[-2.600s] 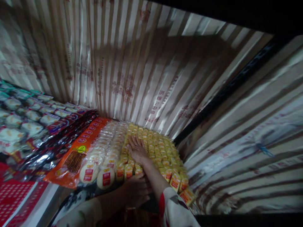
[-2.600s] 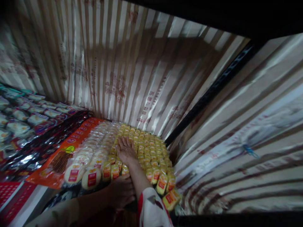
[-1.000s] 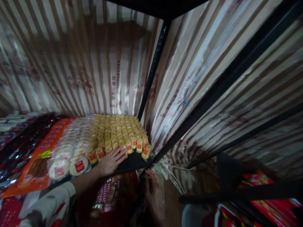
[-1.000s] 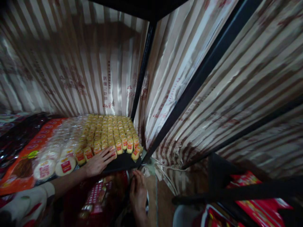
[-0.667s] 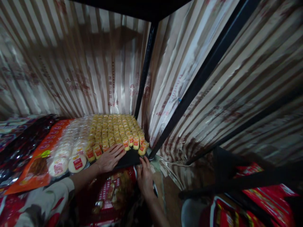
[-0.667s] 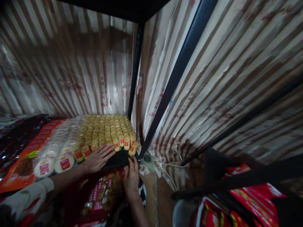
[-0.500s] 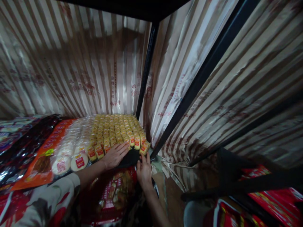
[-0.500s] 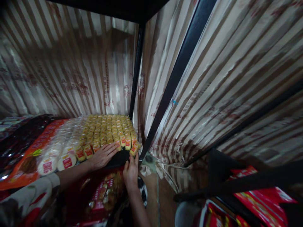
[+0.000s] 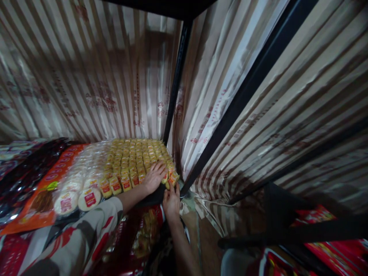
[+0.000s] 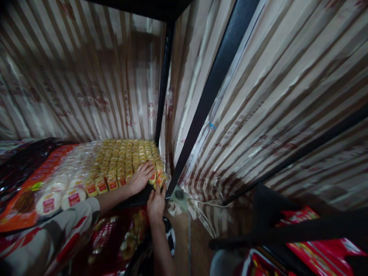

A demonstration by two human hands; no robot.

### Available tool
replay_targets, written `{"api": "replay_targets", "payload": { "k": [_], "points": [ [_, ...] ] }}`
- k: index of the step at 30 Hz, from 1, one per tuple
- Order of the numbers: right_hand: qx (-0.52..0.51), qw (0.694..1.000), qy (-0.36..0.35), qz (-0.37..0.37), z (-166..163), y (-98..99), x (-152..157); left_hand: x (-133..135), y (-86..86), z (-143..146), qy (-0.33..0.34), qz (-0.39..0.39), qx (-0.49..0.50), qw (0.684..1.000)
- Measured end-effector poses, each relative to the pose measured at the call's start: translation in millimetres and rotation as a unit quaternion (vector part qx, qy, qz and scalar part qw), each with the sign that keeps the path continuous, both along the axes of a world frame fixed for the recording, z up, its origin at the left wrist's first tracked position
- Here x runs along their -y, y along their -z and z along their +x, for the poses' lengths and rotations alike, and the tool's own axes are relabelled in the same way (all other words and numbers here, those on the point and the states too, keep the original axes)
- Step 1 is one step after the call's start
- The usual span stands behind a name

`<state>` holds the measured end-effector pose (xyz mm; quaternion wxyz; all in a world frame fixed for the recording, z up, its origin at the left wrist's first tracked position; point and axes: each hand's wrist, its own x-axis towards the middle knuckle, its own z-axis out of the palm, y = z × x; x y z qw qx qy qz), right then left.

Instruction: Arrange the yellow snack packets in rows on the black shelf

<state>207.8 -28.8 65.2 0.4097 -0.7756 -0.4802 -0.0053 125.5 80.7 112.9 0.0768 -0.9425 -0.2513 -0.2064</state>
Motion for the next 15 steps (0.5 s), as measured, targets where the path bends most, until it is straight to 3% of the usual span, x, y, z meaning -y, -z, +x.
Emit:
{"api": "replay_targets", "payload": {
  "k": [10, 15],
  "points": [
    [0.014, 1.000, 0.009, -0.018, -0.4, -9.1, 2.2, -0.3, 6.7, -4.7, 0.027, -0.046, 0.057, 0.997],
    [0.008, 1.000, -0.010, 0.021, -1.5, -9.2, 1.4, 7.2, 4.7, -11.3, 0.058, -0.104, 0.081, 0.990]
  ]
}}
